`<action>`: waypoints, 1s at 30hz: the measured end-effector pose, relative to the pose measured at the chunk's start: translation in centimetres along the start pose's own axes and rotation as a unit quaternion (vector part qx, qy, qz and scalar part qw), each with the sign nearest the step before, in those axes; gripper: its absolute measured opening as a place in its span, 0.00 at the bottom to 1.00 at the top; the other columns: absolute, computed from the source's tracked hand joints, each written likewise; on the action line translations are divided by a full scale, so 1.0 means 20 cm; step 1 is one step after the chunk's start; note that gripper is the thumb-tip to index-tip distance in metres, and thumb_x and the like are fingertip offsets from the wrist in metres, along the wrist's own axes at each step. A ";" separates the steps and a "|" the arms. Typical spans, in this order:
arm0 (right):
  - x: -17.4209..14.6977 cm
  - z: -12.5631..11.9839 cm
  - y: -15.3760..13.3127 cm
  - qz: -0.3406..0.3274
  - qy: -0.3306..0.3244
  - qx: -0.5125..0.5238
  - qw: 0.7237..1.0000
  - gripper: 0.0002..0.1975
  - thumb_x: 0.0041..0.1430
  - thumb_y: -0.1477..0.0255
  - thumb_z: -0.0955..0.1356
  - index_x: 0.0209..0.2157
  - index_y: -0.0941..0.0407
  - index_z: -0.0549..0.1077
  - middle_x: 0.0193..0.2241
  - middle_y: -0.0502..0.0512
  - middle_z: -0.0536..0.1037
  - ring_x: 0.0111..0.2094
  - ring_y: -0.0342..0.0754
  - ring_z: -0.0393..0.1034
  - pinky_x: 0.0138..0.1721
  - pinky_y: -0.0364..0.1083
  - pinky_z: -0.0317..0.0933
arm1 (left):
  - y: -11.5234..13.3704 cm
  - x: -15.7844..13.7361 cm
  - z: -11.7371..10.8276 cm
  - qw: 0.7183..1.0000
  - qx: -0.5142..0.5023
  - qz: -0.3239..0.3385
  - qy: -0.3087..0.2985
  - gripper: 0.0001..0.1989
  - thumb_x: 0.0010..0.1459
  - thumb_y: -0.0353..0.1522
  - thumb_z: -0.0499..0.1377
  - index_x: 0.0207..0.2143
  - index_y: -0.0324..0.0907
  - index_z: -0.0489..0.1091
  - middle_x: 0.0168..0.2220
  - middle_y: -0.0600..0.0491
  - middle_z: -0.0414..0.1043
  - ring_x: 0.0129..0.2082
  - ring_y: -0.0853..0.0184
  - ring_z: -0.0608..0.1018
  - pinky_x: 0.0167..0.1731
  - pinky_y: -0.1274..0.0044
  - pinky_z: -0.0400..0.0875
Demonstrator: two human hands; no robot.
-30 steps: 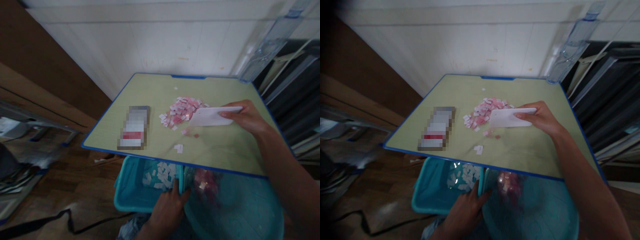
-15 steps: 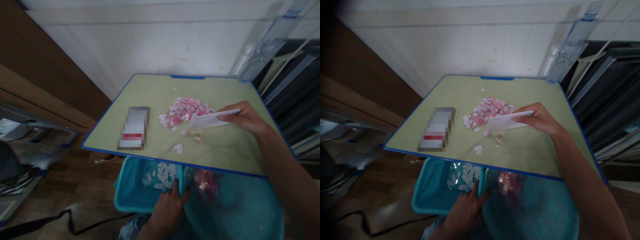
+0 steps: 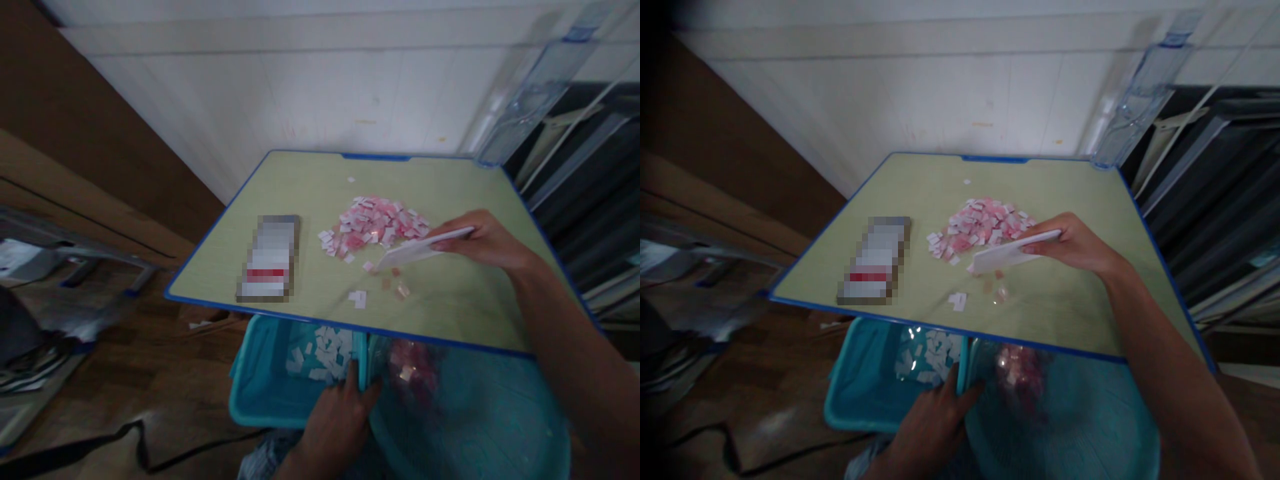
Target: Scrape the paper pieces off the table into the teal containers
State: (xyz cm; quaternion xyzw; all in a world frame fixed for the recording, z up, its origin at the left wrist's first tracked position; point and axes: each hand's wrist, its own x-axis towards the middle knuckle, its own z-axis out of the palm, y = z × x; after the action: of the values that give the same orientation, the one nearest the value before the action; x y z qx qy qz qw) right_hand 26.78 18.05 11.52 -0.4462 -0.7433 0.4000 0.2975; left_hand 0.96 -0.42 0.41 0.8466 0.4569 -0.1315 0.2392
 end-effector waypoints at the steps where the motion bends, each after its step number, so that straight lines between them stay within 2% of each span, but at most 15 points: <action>1: -0.01 -0.01 0.00 0.000 -0.015 0.000 1.000 0.15 0.42 0.66 0.71 0.32 0.60 0.78 0.27 0.55 0.79 0.24 0.42 0.68 0.24 0.39 0.58 | 0.00 0.00 0.00 1.000 0.000 0.000 0.000 0.27 0.54 0.28 0.50 0.56 0.51 0.51 0.53 0.37 0.54 0.33 0.58 0.75 0.30 0.66 0.69; 4: -0.03 -0.04 -0.01 -0.001 -0.027 -0.014 1.000 0.14 0.42 0.67 0.71 0.31 0.61 0.78 0.25 0.55 0.79 0.23 0.42 0.68 0.23 0.39 0.58 | 0.00 0.00 0.00 1.000 0.001 -0.002 0.005 0.27 0.55 0.29 0.50 0.57 0.52 0.50 0.53 0.38 0.55 0.32 0.58 0.75 0.30 0.67 0.69; 8: -0.02 -0.03 0.00 0.000 0.025 -0.029 0.999 0.16 0.41 0.64 0.71 0.31 0.60 0.78 0.24 0.55 0.78 0.21 0.41 0.66 0.20 0.39 0.56 | 0.00 0.00 -0.01 1.000 0.003 -0.007 -0.015 0.27 0.55 0.29 0.50 0.57 0.52 0.49 0.53 0.39 0.54 0.33 0.59 0.75 0.31 0.68 0.69; 14: -0.02 -0.01 -0.02 0.002 -0.004 -0.027 1.000 0.14 0.41 0.63 0.71 0.28 0.58 0.78 0.20 0.52 0.76 0.18 0.40 0.64 0.18 0.39 0.54 | 0.01 0.00 -0.01 1.000 0.000 -0.016 -0.004 0.27 0.55 0.29 0.50 0.57 0.53 0.50 0.53 0.39 0.55 0.34 0.59 0.75 0.32 0.67 0.69; 19: -0.02 0.02 -0.06 -0.007 0.094 -0.040 0.995 0.13 0.42 0.63 0.70 0.27 0.58 0.78 0.20 0.50 0.75 0.17 0.39 0.61 0.17 0.40 0.51 | 0.01 0.00 -0.02 1.000 -0.010 -0.010 -0.007 0.26 0.55 0.28 0.50 0.56 0.52 0.52 0.53 0.39 0.55 0.33 0.59 0.75 0.31 0.68 0.69; 21: -0.01 0.05 -0.08 -0.014 0.102 -0.052 0.993 0.14 0.43 0.62 0.70 0.28 0.57 0.77 0.21 0.51 0.76 0.17 0.39 0.61 0.17 0.40 0.51 | 0.01 0.00 -0.02 1.000 -0.010 -0.009 -0.008 0.26 0.55 0.29 0.50 0.56 0.52 0.52 0.54 0.38 0.54 0.33 0.59 0.75 0.31 0.68 0.69; 25: 0.01 0.11 -0.11 -0.022 0.053 -0.090 0.994 0.14 0.47 0.60 0.68 0.30 0.55 0.77 0.23 0.51 0.77 0.20 0.42 0.64 0.18 0.40 0.53 | 0.01 0.00 -0.01 1.000 -0.007 -0.008 -0.009 0.25 0.56 0.29 0.49 0.56 0.52 0.52 0.54 0.37 0.53 0.33 0.58 0.75 0.31 0.67 0.69; 30: 0.01 0.17 -0.17 -0.060 -0.020 -0.111 0.992 0.13 0.51 0.62 0.65 0.30 0.56 0.77 0.21 0.49 0.75 0.20 0.40 0.64 0.18 0.39 0.52 | 0.01 0.00 -0.01 1.000 0.000 -0.011 -0.004 0.27 0.55 0.29 0.50 0.57 0.52 0.50 0.55 0.36 0.52 0.34 0.57 0.75 0.32 0.66 0.69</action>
State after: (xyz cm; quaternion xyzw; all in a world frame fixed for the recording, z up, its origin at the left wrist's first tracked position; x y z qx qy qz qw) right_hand 22.50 16.13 12.63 -0.4226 -0.8146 0.3050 0.2544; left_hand 1.08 -0.45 0.59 0.8411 0.4648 -0.1377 0.2398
